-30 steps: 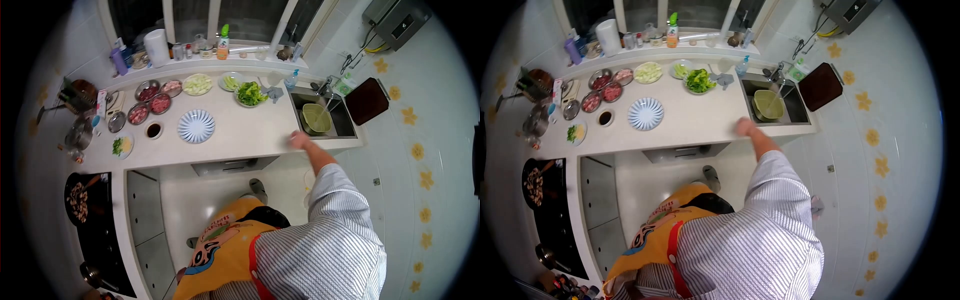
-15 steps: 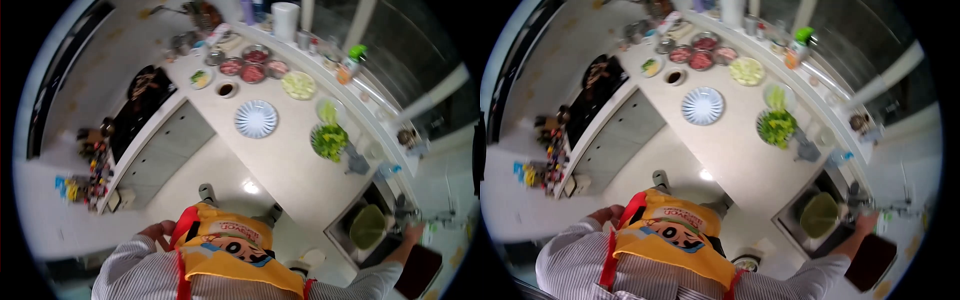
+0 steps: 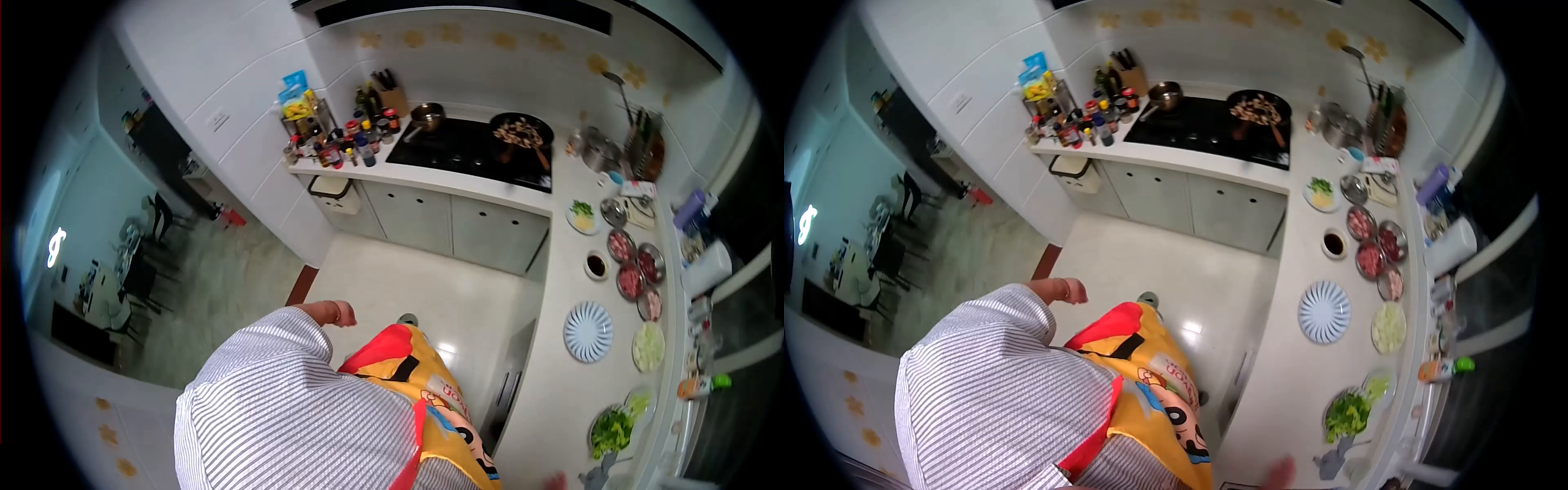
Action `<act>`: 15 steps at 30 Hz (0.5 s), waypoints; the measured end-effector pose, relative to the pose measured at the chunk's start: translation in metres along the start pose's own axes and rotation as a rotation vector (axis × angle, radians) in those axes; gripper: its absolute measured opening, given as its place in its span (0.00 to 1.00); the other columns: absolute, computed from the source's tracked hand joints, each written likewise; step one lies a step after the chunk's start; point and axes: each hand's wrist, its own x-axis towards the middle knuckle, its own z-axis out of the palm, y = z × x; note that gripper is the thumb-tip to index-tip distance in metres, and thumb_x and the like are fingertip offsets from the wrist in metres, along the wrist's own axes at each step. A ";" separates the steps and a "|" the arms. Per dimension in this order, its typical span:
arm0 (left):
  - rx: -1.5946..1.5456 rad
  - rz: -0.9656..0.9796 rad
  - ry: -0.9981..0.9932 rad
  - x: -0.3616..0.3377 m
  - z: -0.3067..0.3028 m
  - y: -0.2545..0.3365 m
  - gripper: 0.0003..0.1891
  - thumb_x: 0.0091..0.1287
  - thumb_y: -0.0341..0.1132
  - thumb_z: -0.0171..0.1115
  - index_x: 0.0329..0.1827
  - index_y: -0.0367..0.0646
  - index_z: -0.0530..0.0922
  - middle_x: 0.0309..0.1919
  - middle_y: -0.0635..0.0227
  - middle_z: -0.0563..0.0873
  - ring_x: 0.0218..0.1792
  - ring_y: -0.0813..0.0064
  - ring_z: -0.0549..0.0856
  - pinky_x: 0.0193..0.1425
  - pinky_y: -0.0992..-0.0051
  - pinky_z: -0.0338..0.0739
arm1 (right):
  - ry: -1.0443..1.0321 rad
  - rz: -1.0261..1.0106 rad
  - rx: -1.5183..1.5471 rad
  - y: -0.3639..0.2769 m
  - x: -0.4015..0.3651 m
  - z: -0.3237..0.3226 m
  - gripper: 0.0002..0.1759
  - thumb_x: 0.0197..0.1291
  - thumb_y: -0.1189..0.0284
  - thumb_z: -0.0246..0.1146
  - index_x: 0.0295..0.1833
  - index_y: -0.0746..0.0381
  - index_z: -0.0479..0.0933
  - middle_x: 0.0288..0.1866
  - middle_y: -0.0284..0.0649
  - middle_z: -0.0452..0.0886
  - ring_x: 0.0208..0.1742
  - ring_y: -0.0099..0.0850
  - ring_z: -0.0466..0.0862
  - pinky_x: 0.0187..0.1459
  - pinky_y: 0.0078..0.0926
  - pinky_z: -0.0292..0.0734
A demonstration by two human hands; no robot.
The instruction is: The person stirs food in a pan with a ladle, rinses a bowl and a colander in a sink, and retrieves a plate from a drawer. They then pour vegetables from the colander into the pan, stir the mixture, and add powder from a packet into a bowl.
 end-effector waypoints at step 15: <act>-0.605 -0.267 1.450 0.026 -0.600 -0.403 0.25 0.69 0.44 0.62 0.67 0.45 0.80 0.55 0.47 0.89 0.59 0.49 0.87 0.67 0.59 0.79 | -1.245 0.207 0.306 -0.381 0.217 0.425 0.16 0.65 0.82 0.68 0.58 0.63 0.81 0.55 0.40 0.85 0.57 0.32 0.84 0.62 0.31 0.79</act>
